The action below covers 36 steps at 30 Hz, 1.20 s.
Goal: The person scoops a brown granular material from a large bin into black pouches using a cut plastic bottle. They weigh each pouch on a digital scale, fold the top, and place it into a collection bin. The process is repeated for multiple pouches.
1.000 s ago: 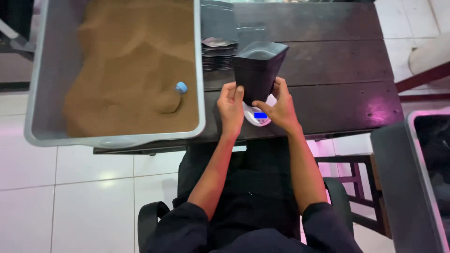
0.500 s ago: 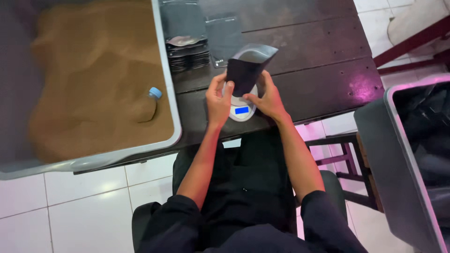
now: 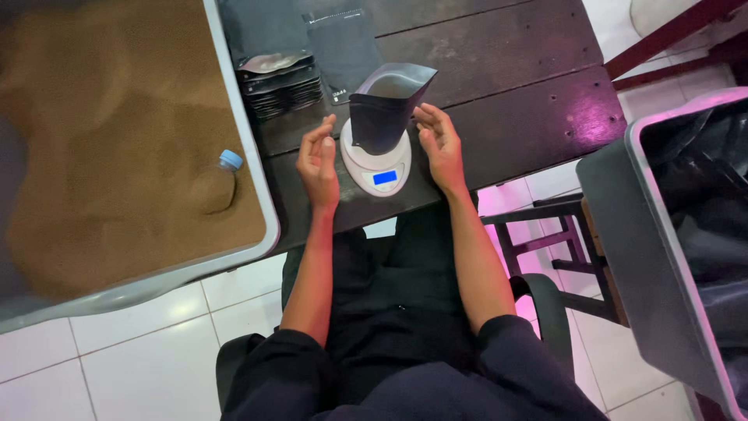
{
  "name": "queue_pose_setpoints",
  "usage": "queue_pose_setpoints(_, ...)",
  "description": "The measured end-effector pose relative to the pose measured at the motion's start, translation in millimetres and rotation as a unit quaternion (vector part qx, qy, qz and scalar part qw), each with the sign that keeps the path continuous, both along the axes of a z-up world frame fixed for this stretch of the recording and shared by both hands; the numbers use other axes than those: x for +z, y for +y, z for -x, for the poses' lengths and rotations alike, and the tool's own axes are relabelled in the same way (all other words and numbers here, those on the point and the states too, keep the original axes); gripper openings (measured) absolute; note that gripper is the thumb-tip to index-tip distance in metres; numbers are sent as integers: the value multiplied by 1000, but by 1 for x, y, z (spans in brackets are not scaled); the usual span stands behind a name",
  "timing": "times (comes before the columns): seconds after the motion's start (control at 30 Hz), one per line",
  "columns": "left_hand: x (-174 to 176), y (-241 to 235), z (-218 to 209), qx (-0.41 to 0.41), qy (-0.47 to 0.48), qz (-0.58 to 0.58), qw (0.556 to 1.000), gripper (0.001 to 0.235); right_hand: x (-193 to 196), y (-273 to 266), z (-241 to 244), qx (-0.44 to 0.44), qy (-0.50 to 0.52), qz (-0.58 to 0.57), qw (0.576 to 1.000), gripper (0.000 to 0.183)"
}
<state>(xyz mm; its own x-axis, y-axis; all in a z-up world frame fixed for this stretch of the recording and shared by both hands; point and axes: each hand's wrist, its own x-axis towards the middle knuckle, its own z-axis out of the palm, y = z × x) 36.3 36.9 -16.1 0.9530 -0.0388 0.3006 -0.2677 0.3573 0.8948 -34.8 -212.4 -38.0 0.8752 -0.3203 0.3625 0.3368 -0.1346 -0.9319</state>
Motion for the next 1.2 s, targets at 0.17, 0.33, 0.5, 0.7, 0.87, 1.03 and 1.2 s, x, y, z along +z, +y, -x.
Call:
queue_pose_setpoints(0.17,0,0,2,-5,3,9,1000,21,9,4,4,-2,6,2,1000,44)
queue_pose_setpoints(0.33,2,-2,4,-7,-2,6,1000,22,16,9,6,-12,8,8,1000,40)
queue_pose_setpoints(0.5,27,-6,18,0,-20,-50,999,28,26,15,7,-56,33,57,996,29)
queue_pose_setpoints(0.7,-2,-40,15,-9,2,-26,1000,21,2,13,-2,-109,53,102,987,12)
queue_pose_setpoints(0.87,-7,-47,12,10,42,25,999,8,16,27,1,-139,48,109,983,7)
queue_pose_setpoints(1.03,28,-39,19,37,103,135,985,3,76,65,10,22,-81,-13,996,29)
queue_pose_setpoints(1.2,69,-29,37,37,188,321,928,5,144,103,10,96,-168,106,975,82)
